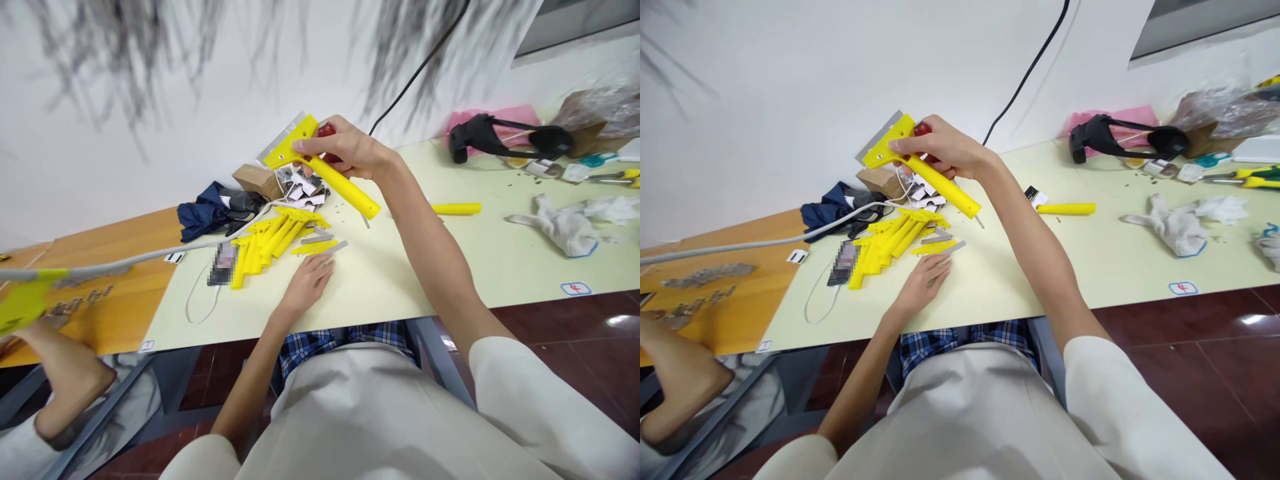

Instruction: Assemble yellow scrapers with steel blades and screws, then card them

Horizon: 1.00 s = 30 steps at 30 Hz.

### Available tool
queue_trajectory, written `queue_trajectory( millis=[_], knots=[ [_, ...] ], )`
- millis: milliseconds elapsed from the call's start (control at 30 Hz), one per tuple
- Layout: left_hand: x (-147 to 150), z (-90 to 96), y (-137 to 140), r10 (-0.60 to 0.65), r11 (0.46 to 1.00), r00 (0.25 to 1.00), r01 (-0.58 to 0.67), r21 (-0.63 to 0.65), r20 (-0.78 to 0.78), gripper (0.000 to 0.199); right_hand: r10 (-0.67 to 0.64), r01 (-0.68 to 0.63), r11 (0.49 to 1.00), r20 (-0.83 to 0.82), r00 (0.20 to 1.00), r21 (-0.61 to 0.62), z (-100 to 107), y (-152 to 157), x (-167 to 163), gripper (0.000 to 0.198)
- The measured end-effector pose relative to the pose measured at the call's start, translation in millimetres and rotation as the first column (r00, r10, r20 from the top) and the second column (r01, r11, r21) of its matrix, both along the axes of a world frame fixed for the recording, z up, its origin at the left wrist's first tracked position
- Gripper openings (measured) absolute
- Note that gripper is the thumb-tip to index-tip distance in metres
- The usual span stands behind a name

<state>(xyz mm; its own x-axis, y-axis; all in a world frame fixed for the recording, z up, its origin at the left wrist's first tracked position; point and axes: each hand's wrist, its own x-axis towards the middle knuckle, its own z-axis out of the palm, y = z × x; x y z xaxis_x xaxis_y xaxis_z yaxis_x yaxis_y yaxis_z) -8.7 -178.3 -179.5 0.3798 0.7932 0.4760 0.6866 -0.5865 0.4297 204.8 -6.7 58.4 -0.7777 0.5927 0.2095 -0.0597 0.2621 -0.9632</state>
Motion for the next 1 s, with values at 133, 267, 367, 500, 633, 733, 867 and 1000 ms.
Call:
queue_trajectory(
  millis=[133,267,367,500,633,733,867,1000],
  knots=[
    [-3.6,-7.3,-2.1,-0.012,1.0,0.999,0.012,0.003,0.048,0.029,0.005,-0.005,1.0,0.017,1.0,0.006,0.1,-1.5,-0.2,0.03],
    [-4.2,-1.7,-6.3,0.06,0.996,0.992,-0.053,-0.07,0.113,0.027,0.042,-0.042,0.999,0.032,0.999,0.021,-1.6,-0.5,-0.6,0.031],
    [-4.2,4.8,-8.1,0.152,0.98,0.978,-0.13,-0.153,0.143,0.024,0.043,-0.044,0.998,0.039,0.998,0.041,-2.2,0.0,-0.6,0.03],
    [-4.4,13.4,-6.0,0.28,0.942,0.952,-0.247,-0.229,0.122,0.018,0.014,-0.018,0.998,0.057,0.998,0.065,-0.9,-1.6,-0.2,0.031],
    [-6.7,21.7,1.2,0.276,0.906,0.957,-0.228,-0.356,0.087,0.011,-0.015,0.009,0.997,0.074,0.997,0.076,0.1,-2.4,0.2,0.033],
    [-8.2,29.3,9.4,0.251,0.872,0.967,-0.207,-0.443,0.041,0.011,0.003,-0.009,0.995,0.066,0.998,0.095,-1.6,-0.1,0.1,0.036],
    [-1.6,51.3,11.8,0.239,0.859,0.971,-0.203,-0.469,0.017,0.01,0.025,-0.033,0.993,0.067,0.997,0.11,-7.7,6.5,0.2,0.038],
    [20.4,97.3,-3.3,0.148,0.912,0.938,-0.007,-0.41,0.313,0.013,0.042,-0.05,0.993,0.083,0.996,0.103,-17.0,16.8,0.1,0.036]
  ],
)
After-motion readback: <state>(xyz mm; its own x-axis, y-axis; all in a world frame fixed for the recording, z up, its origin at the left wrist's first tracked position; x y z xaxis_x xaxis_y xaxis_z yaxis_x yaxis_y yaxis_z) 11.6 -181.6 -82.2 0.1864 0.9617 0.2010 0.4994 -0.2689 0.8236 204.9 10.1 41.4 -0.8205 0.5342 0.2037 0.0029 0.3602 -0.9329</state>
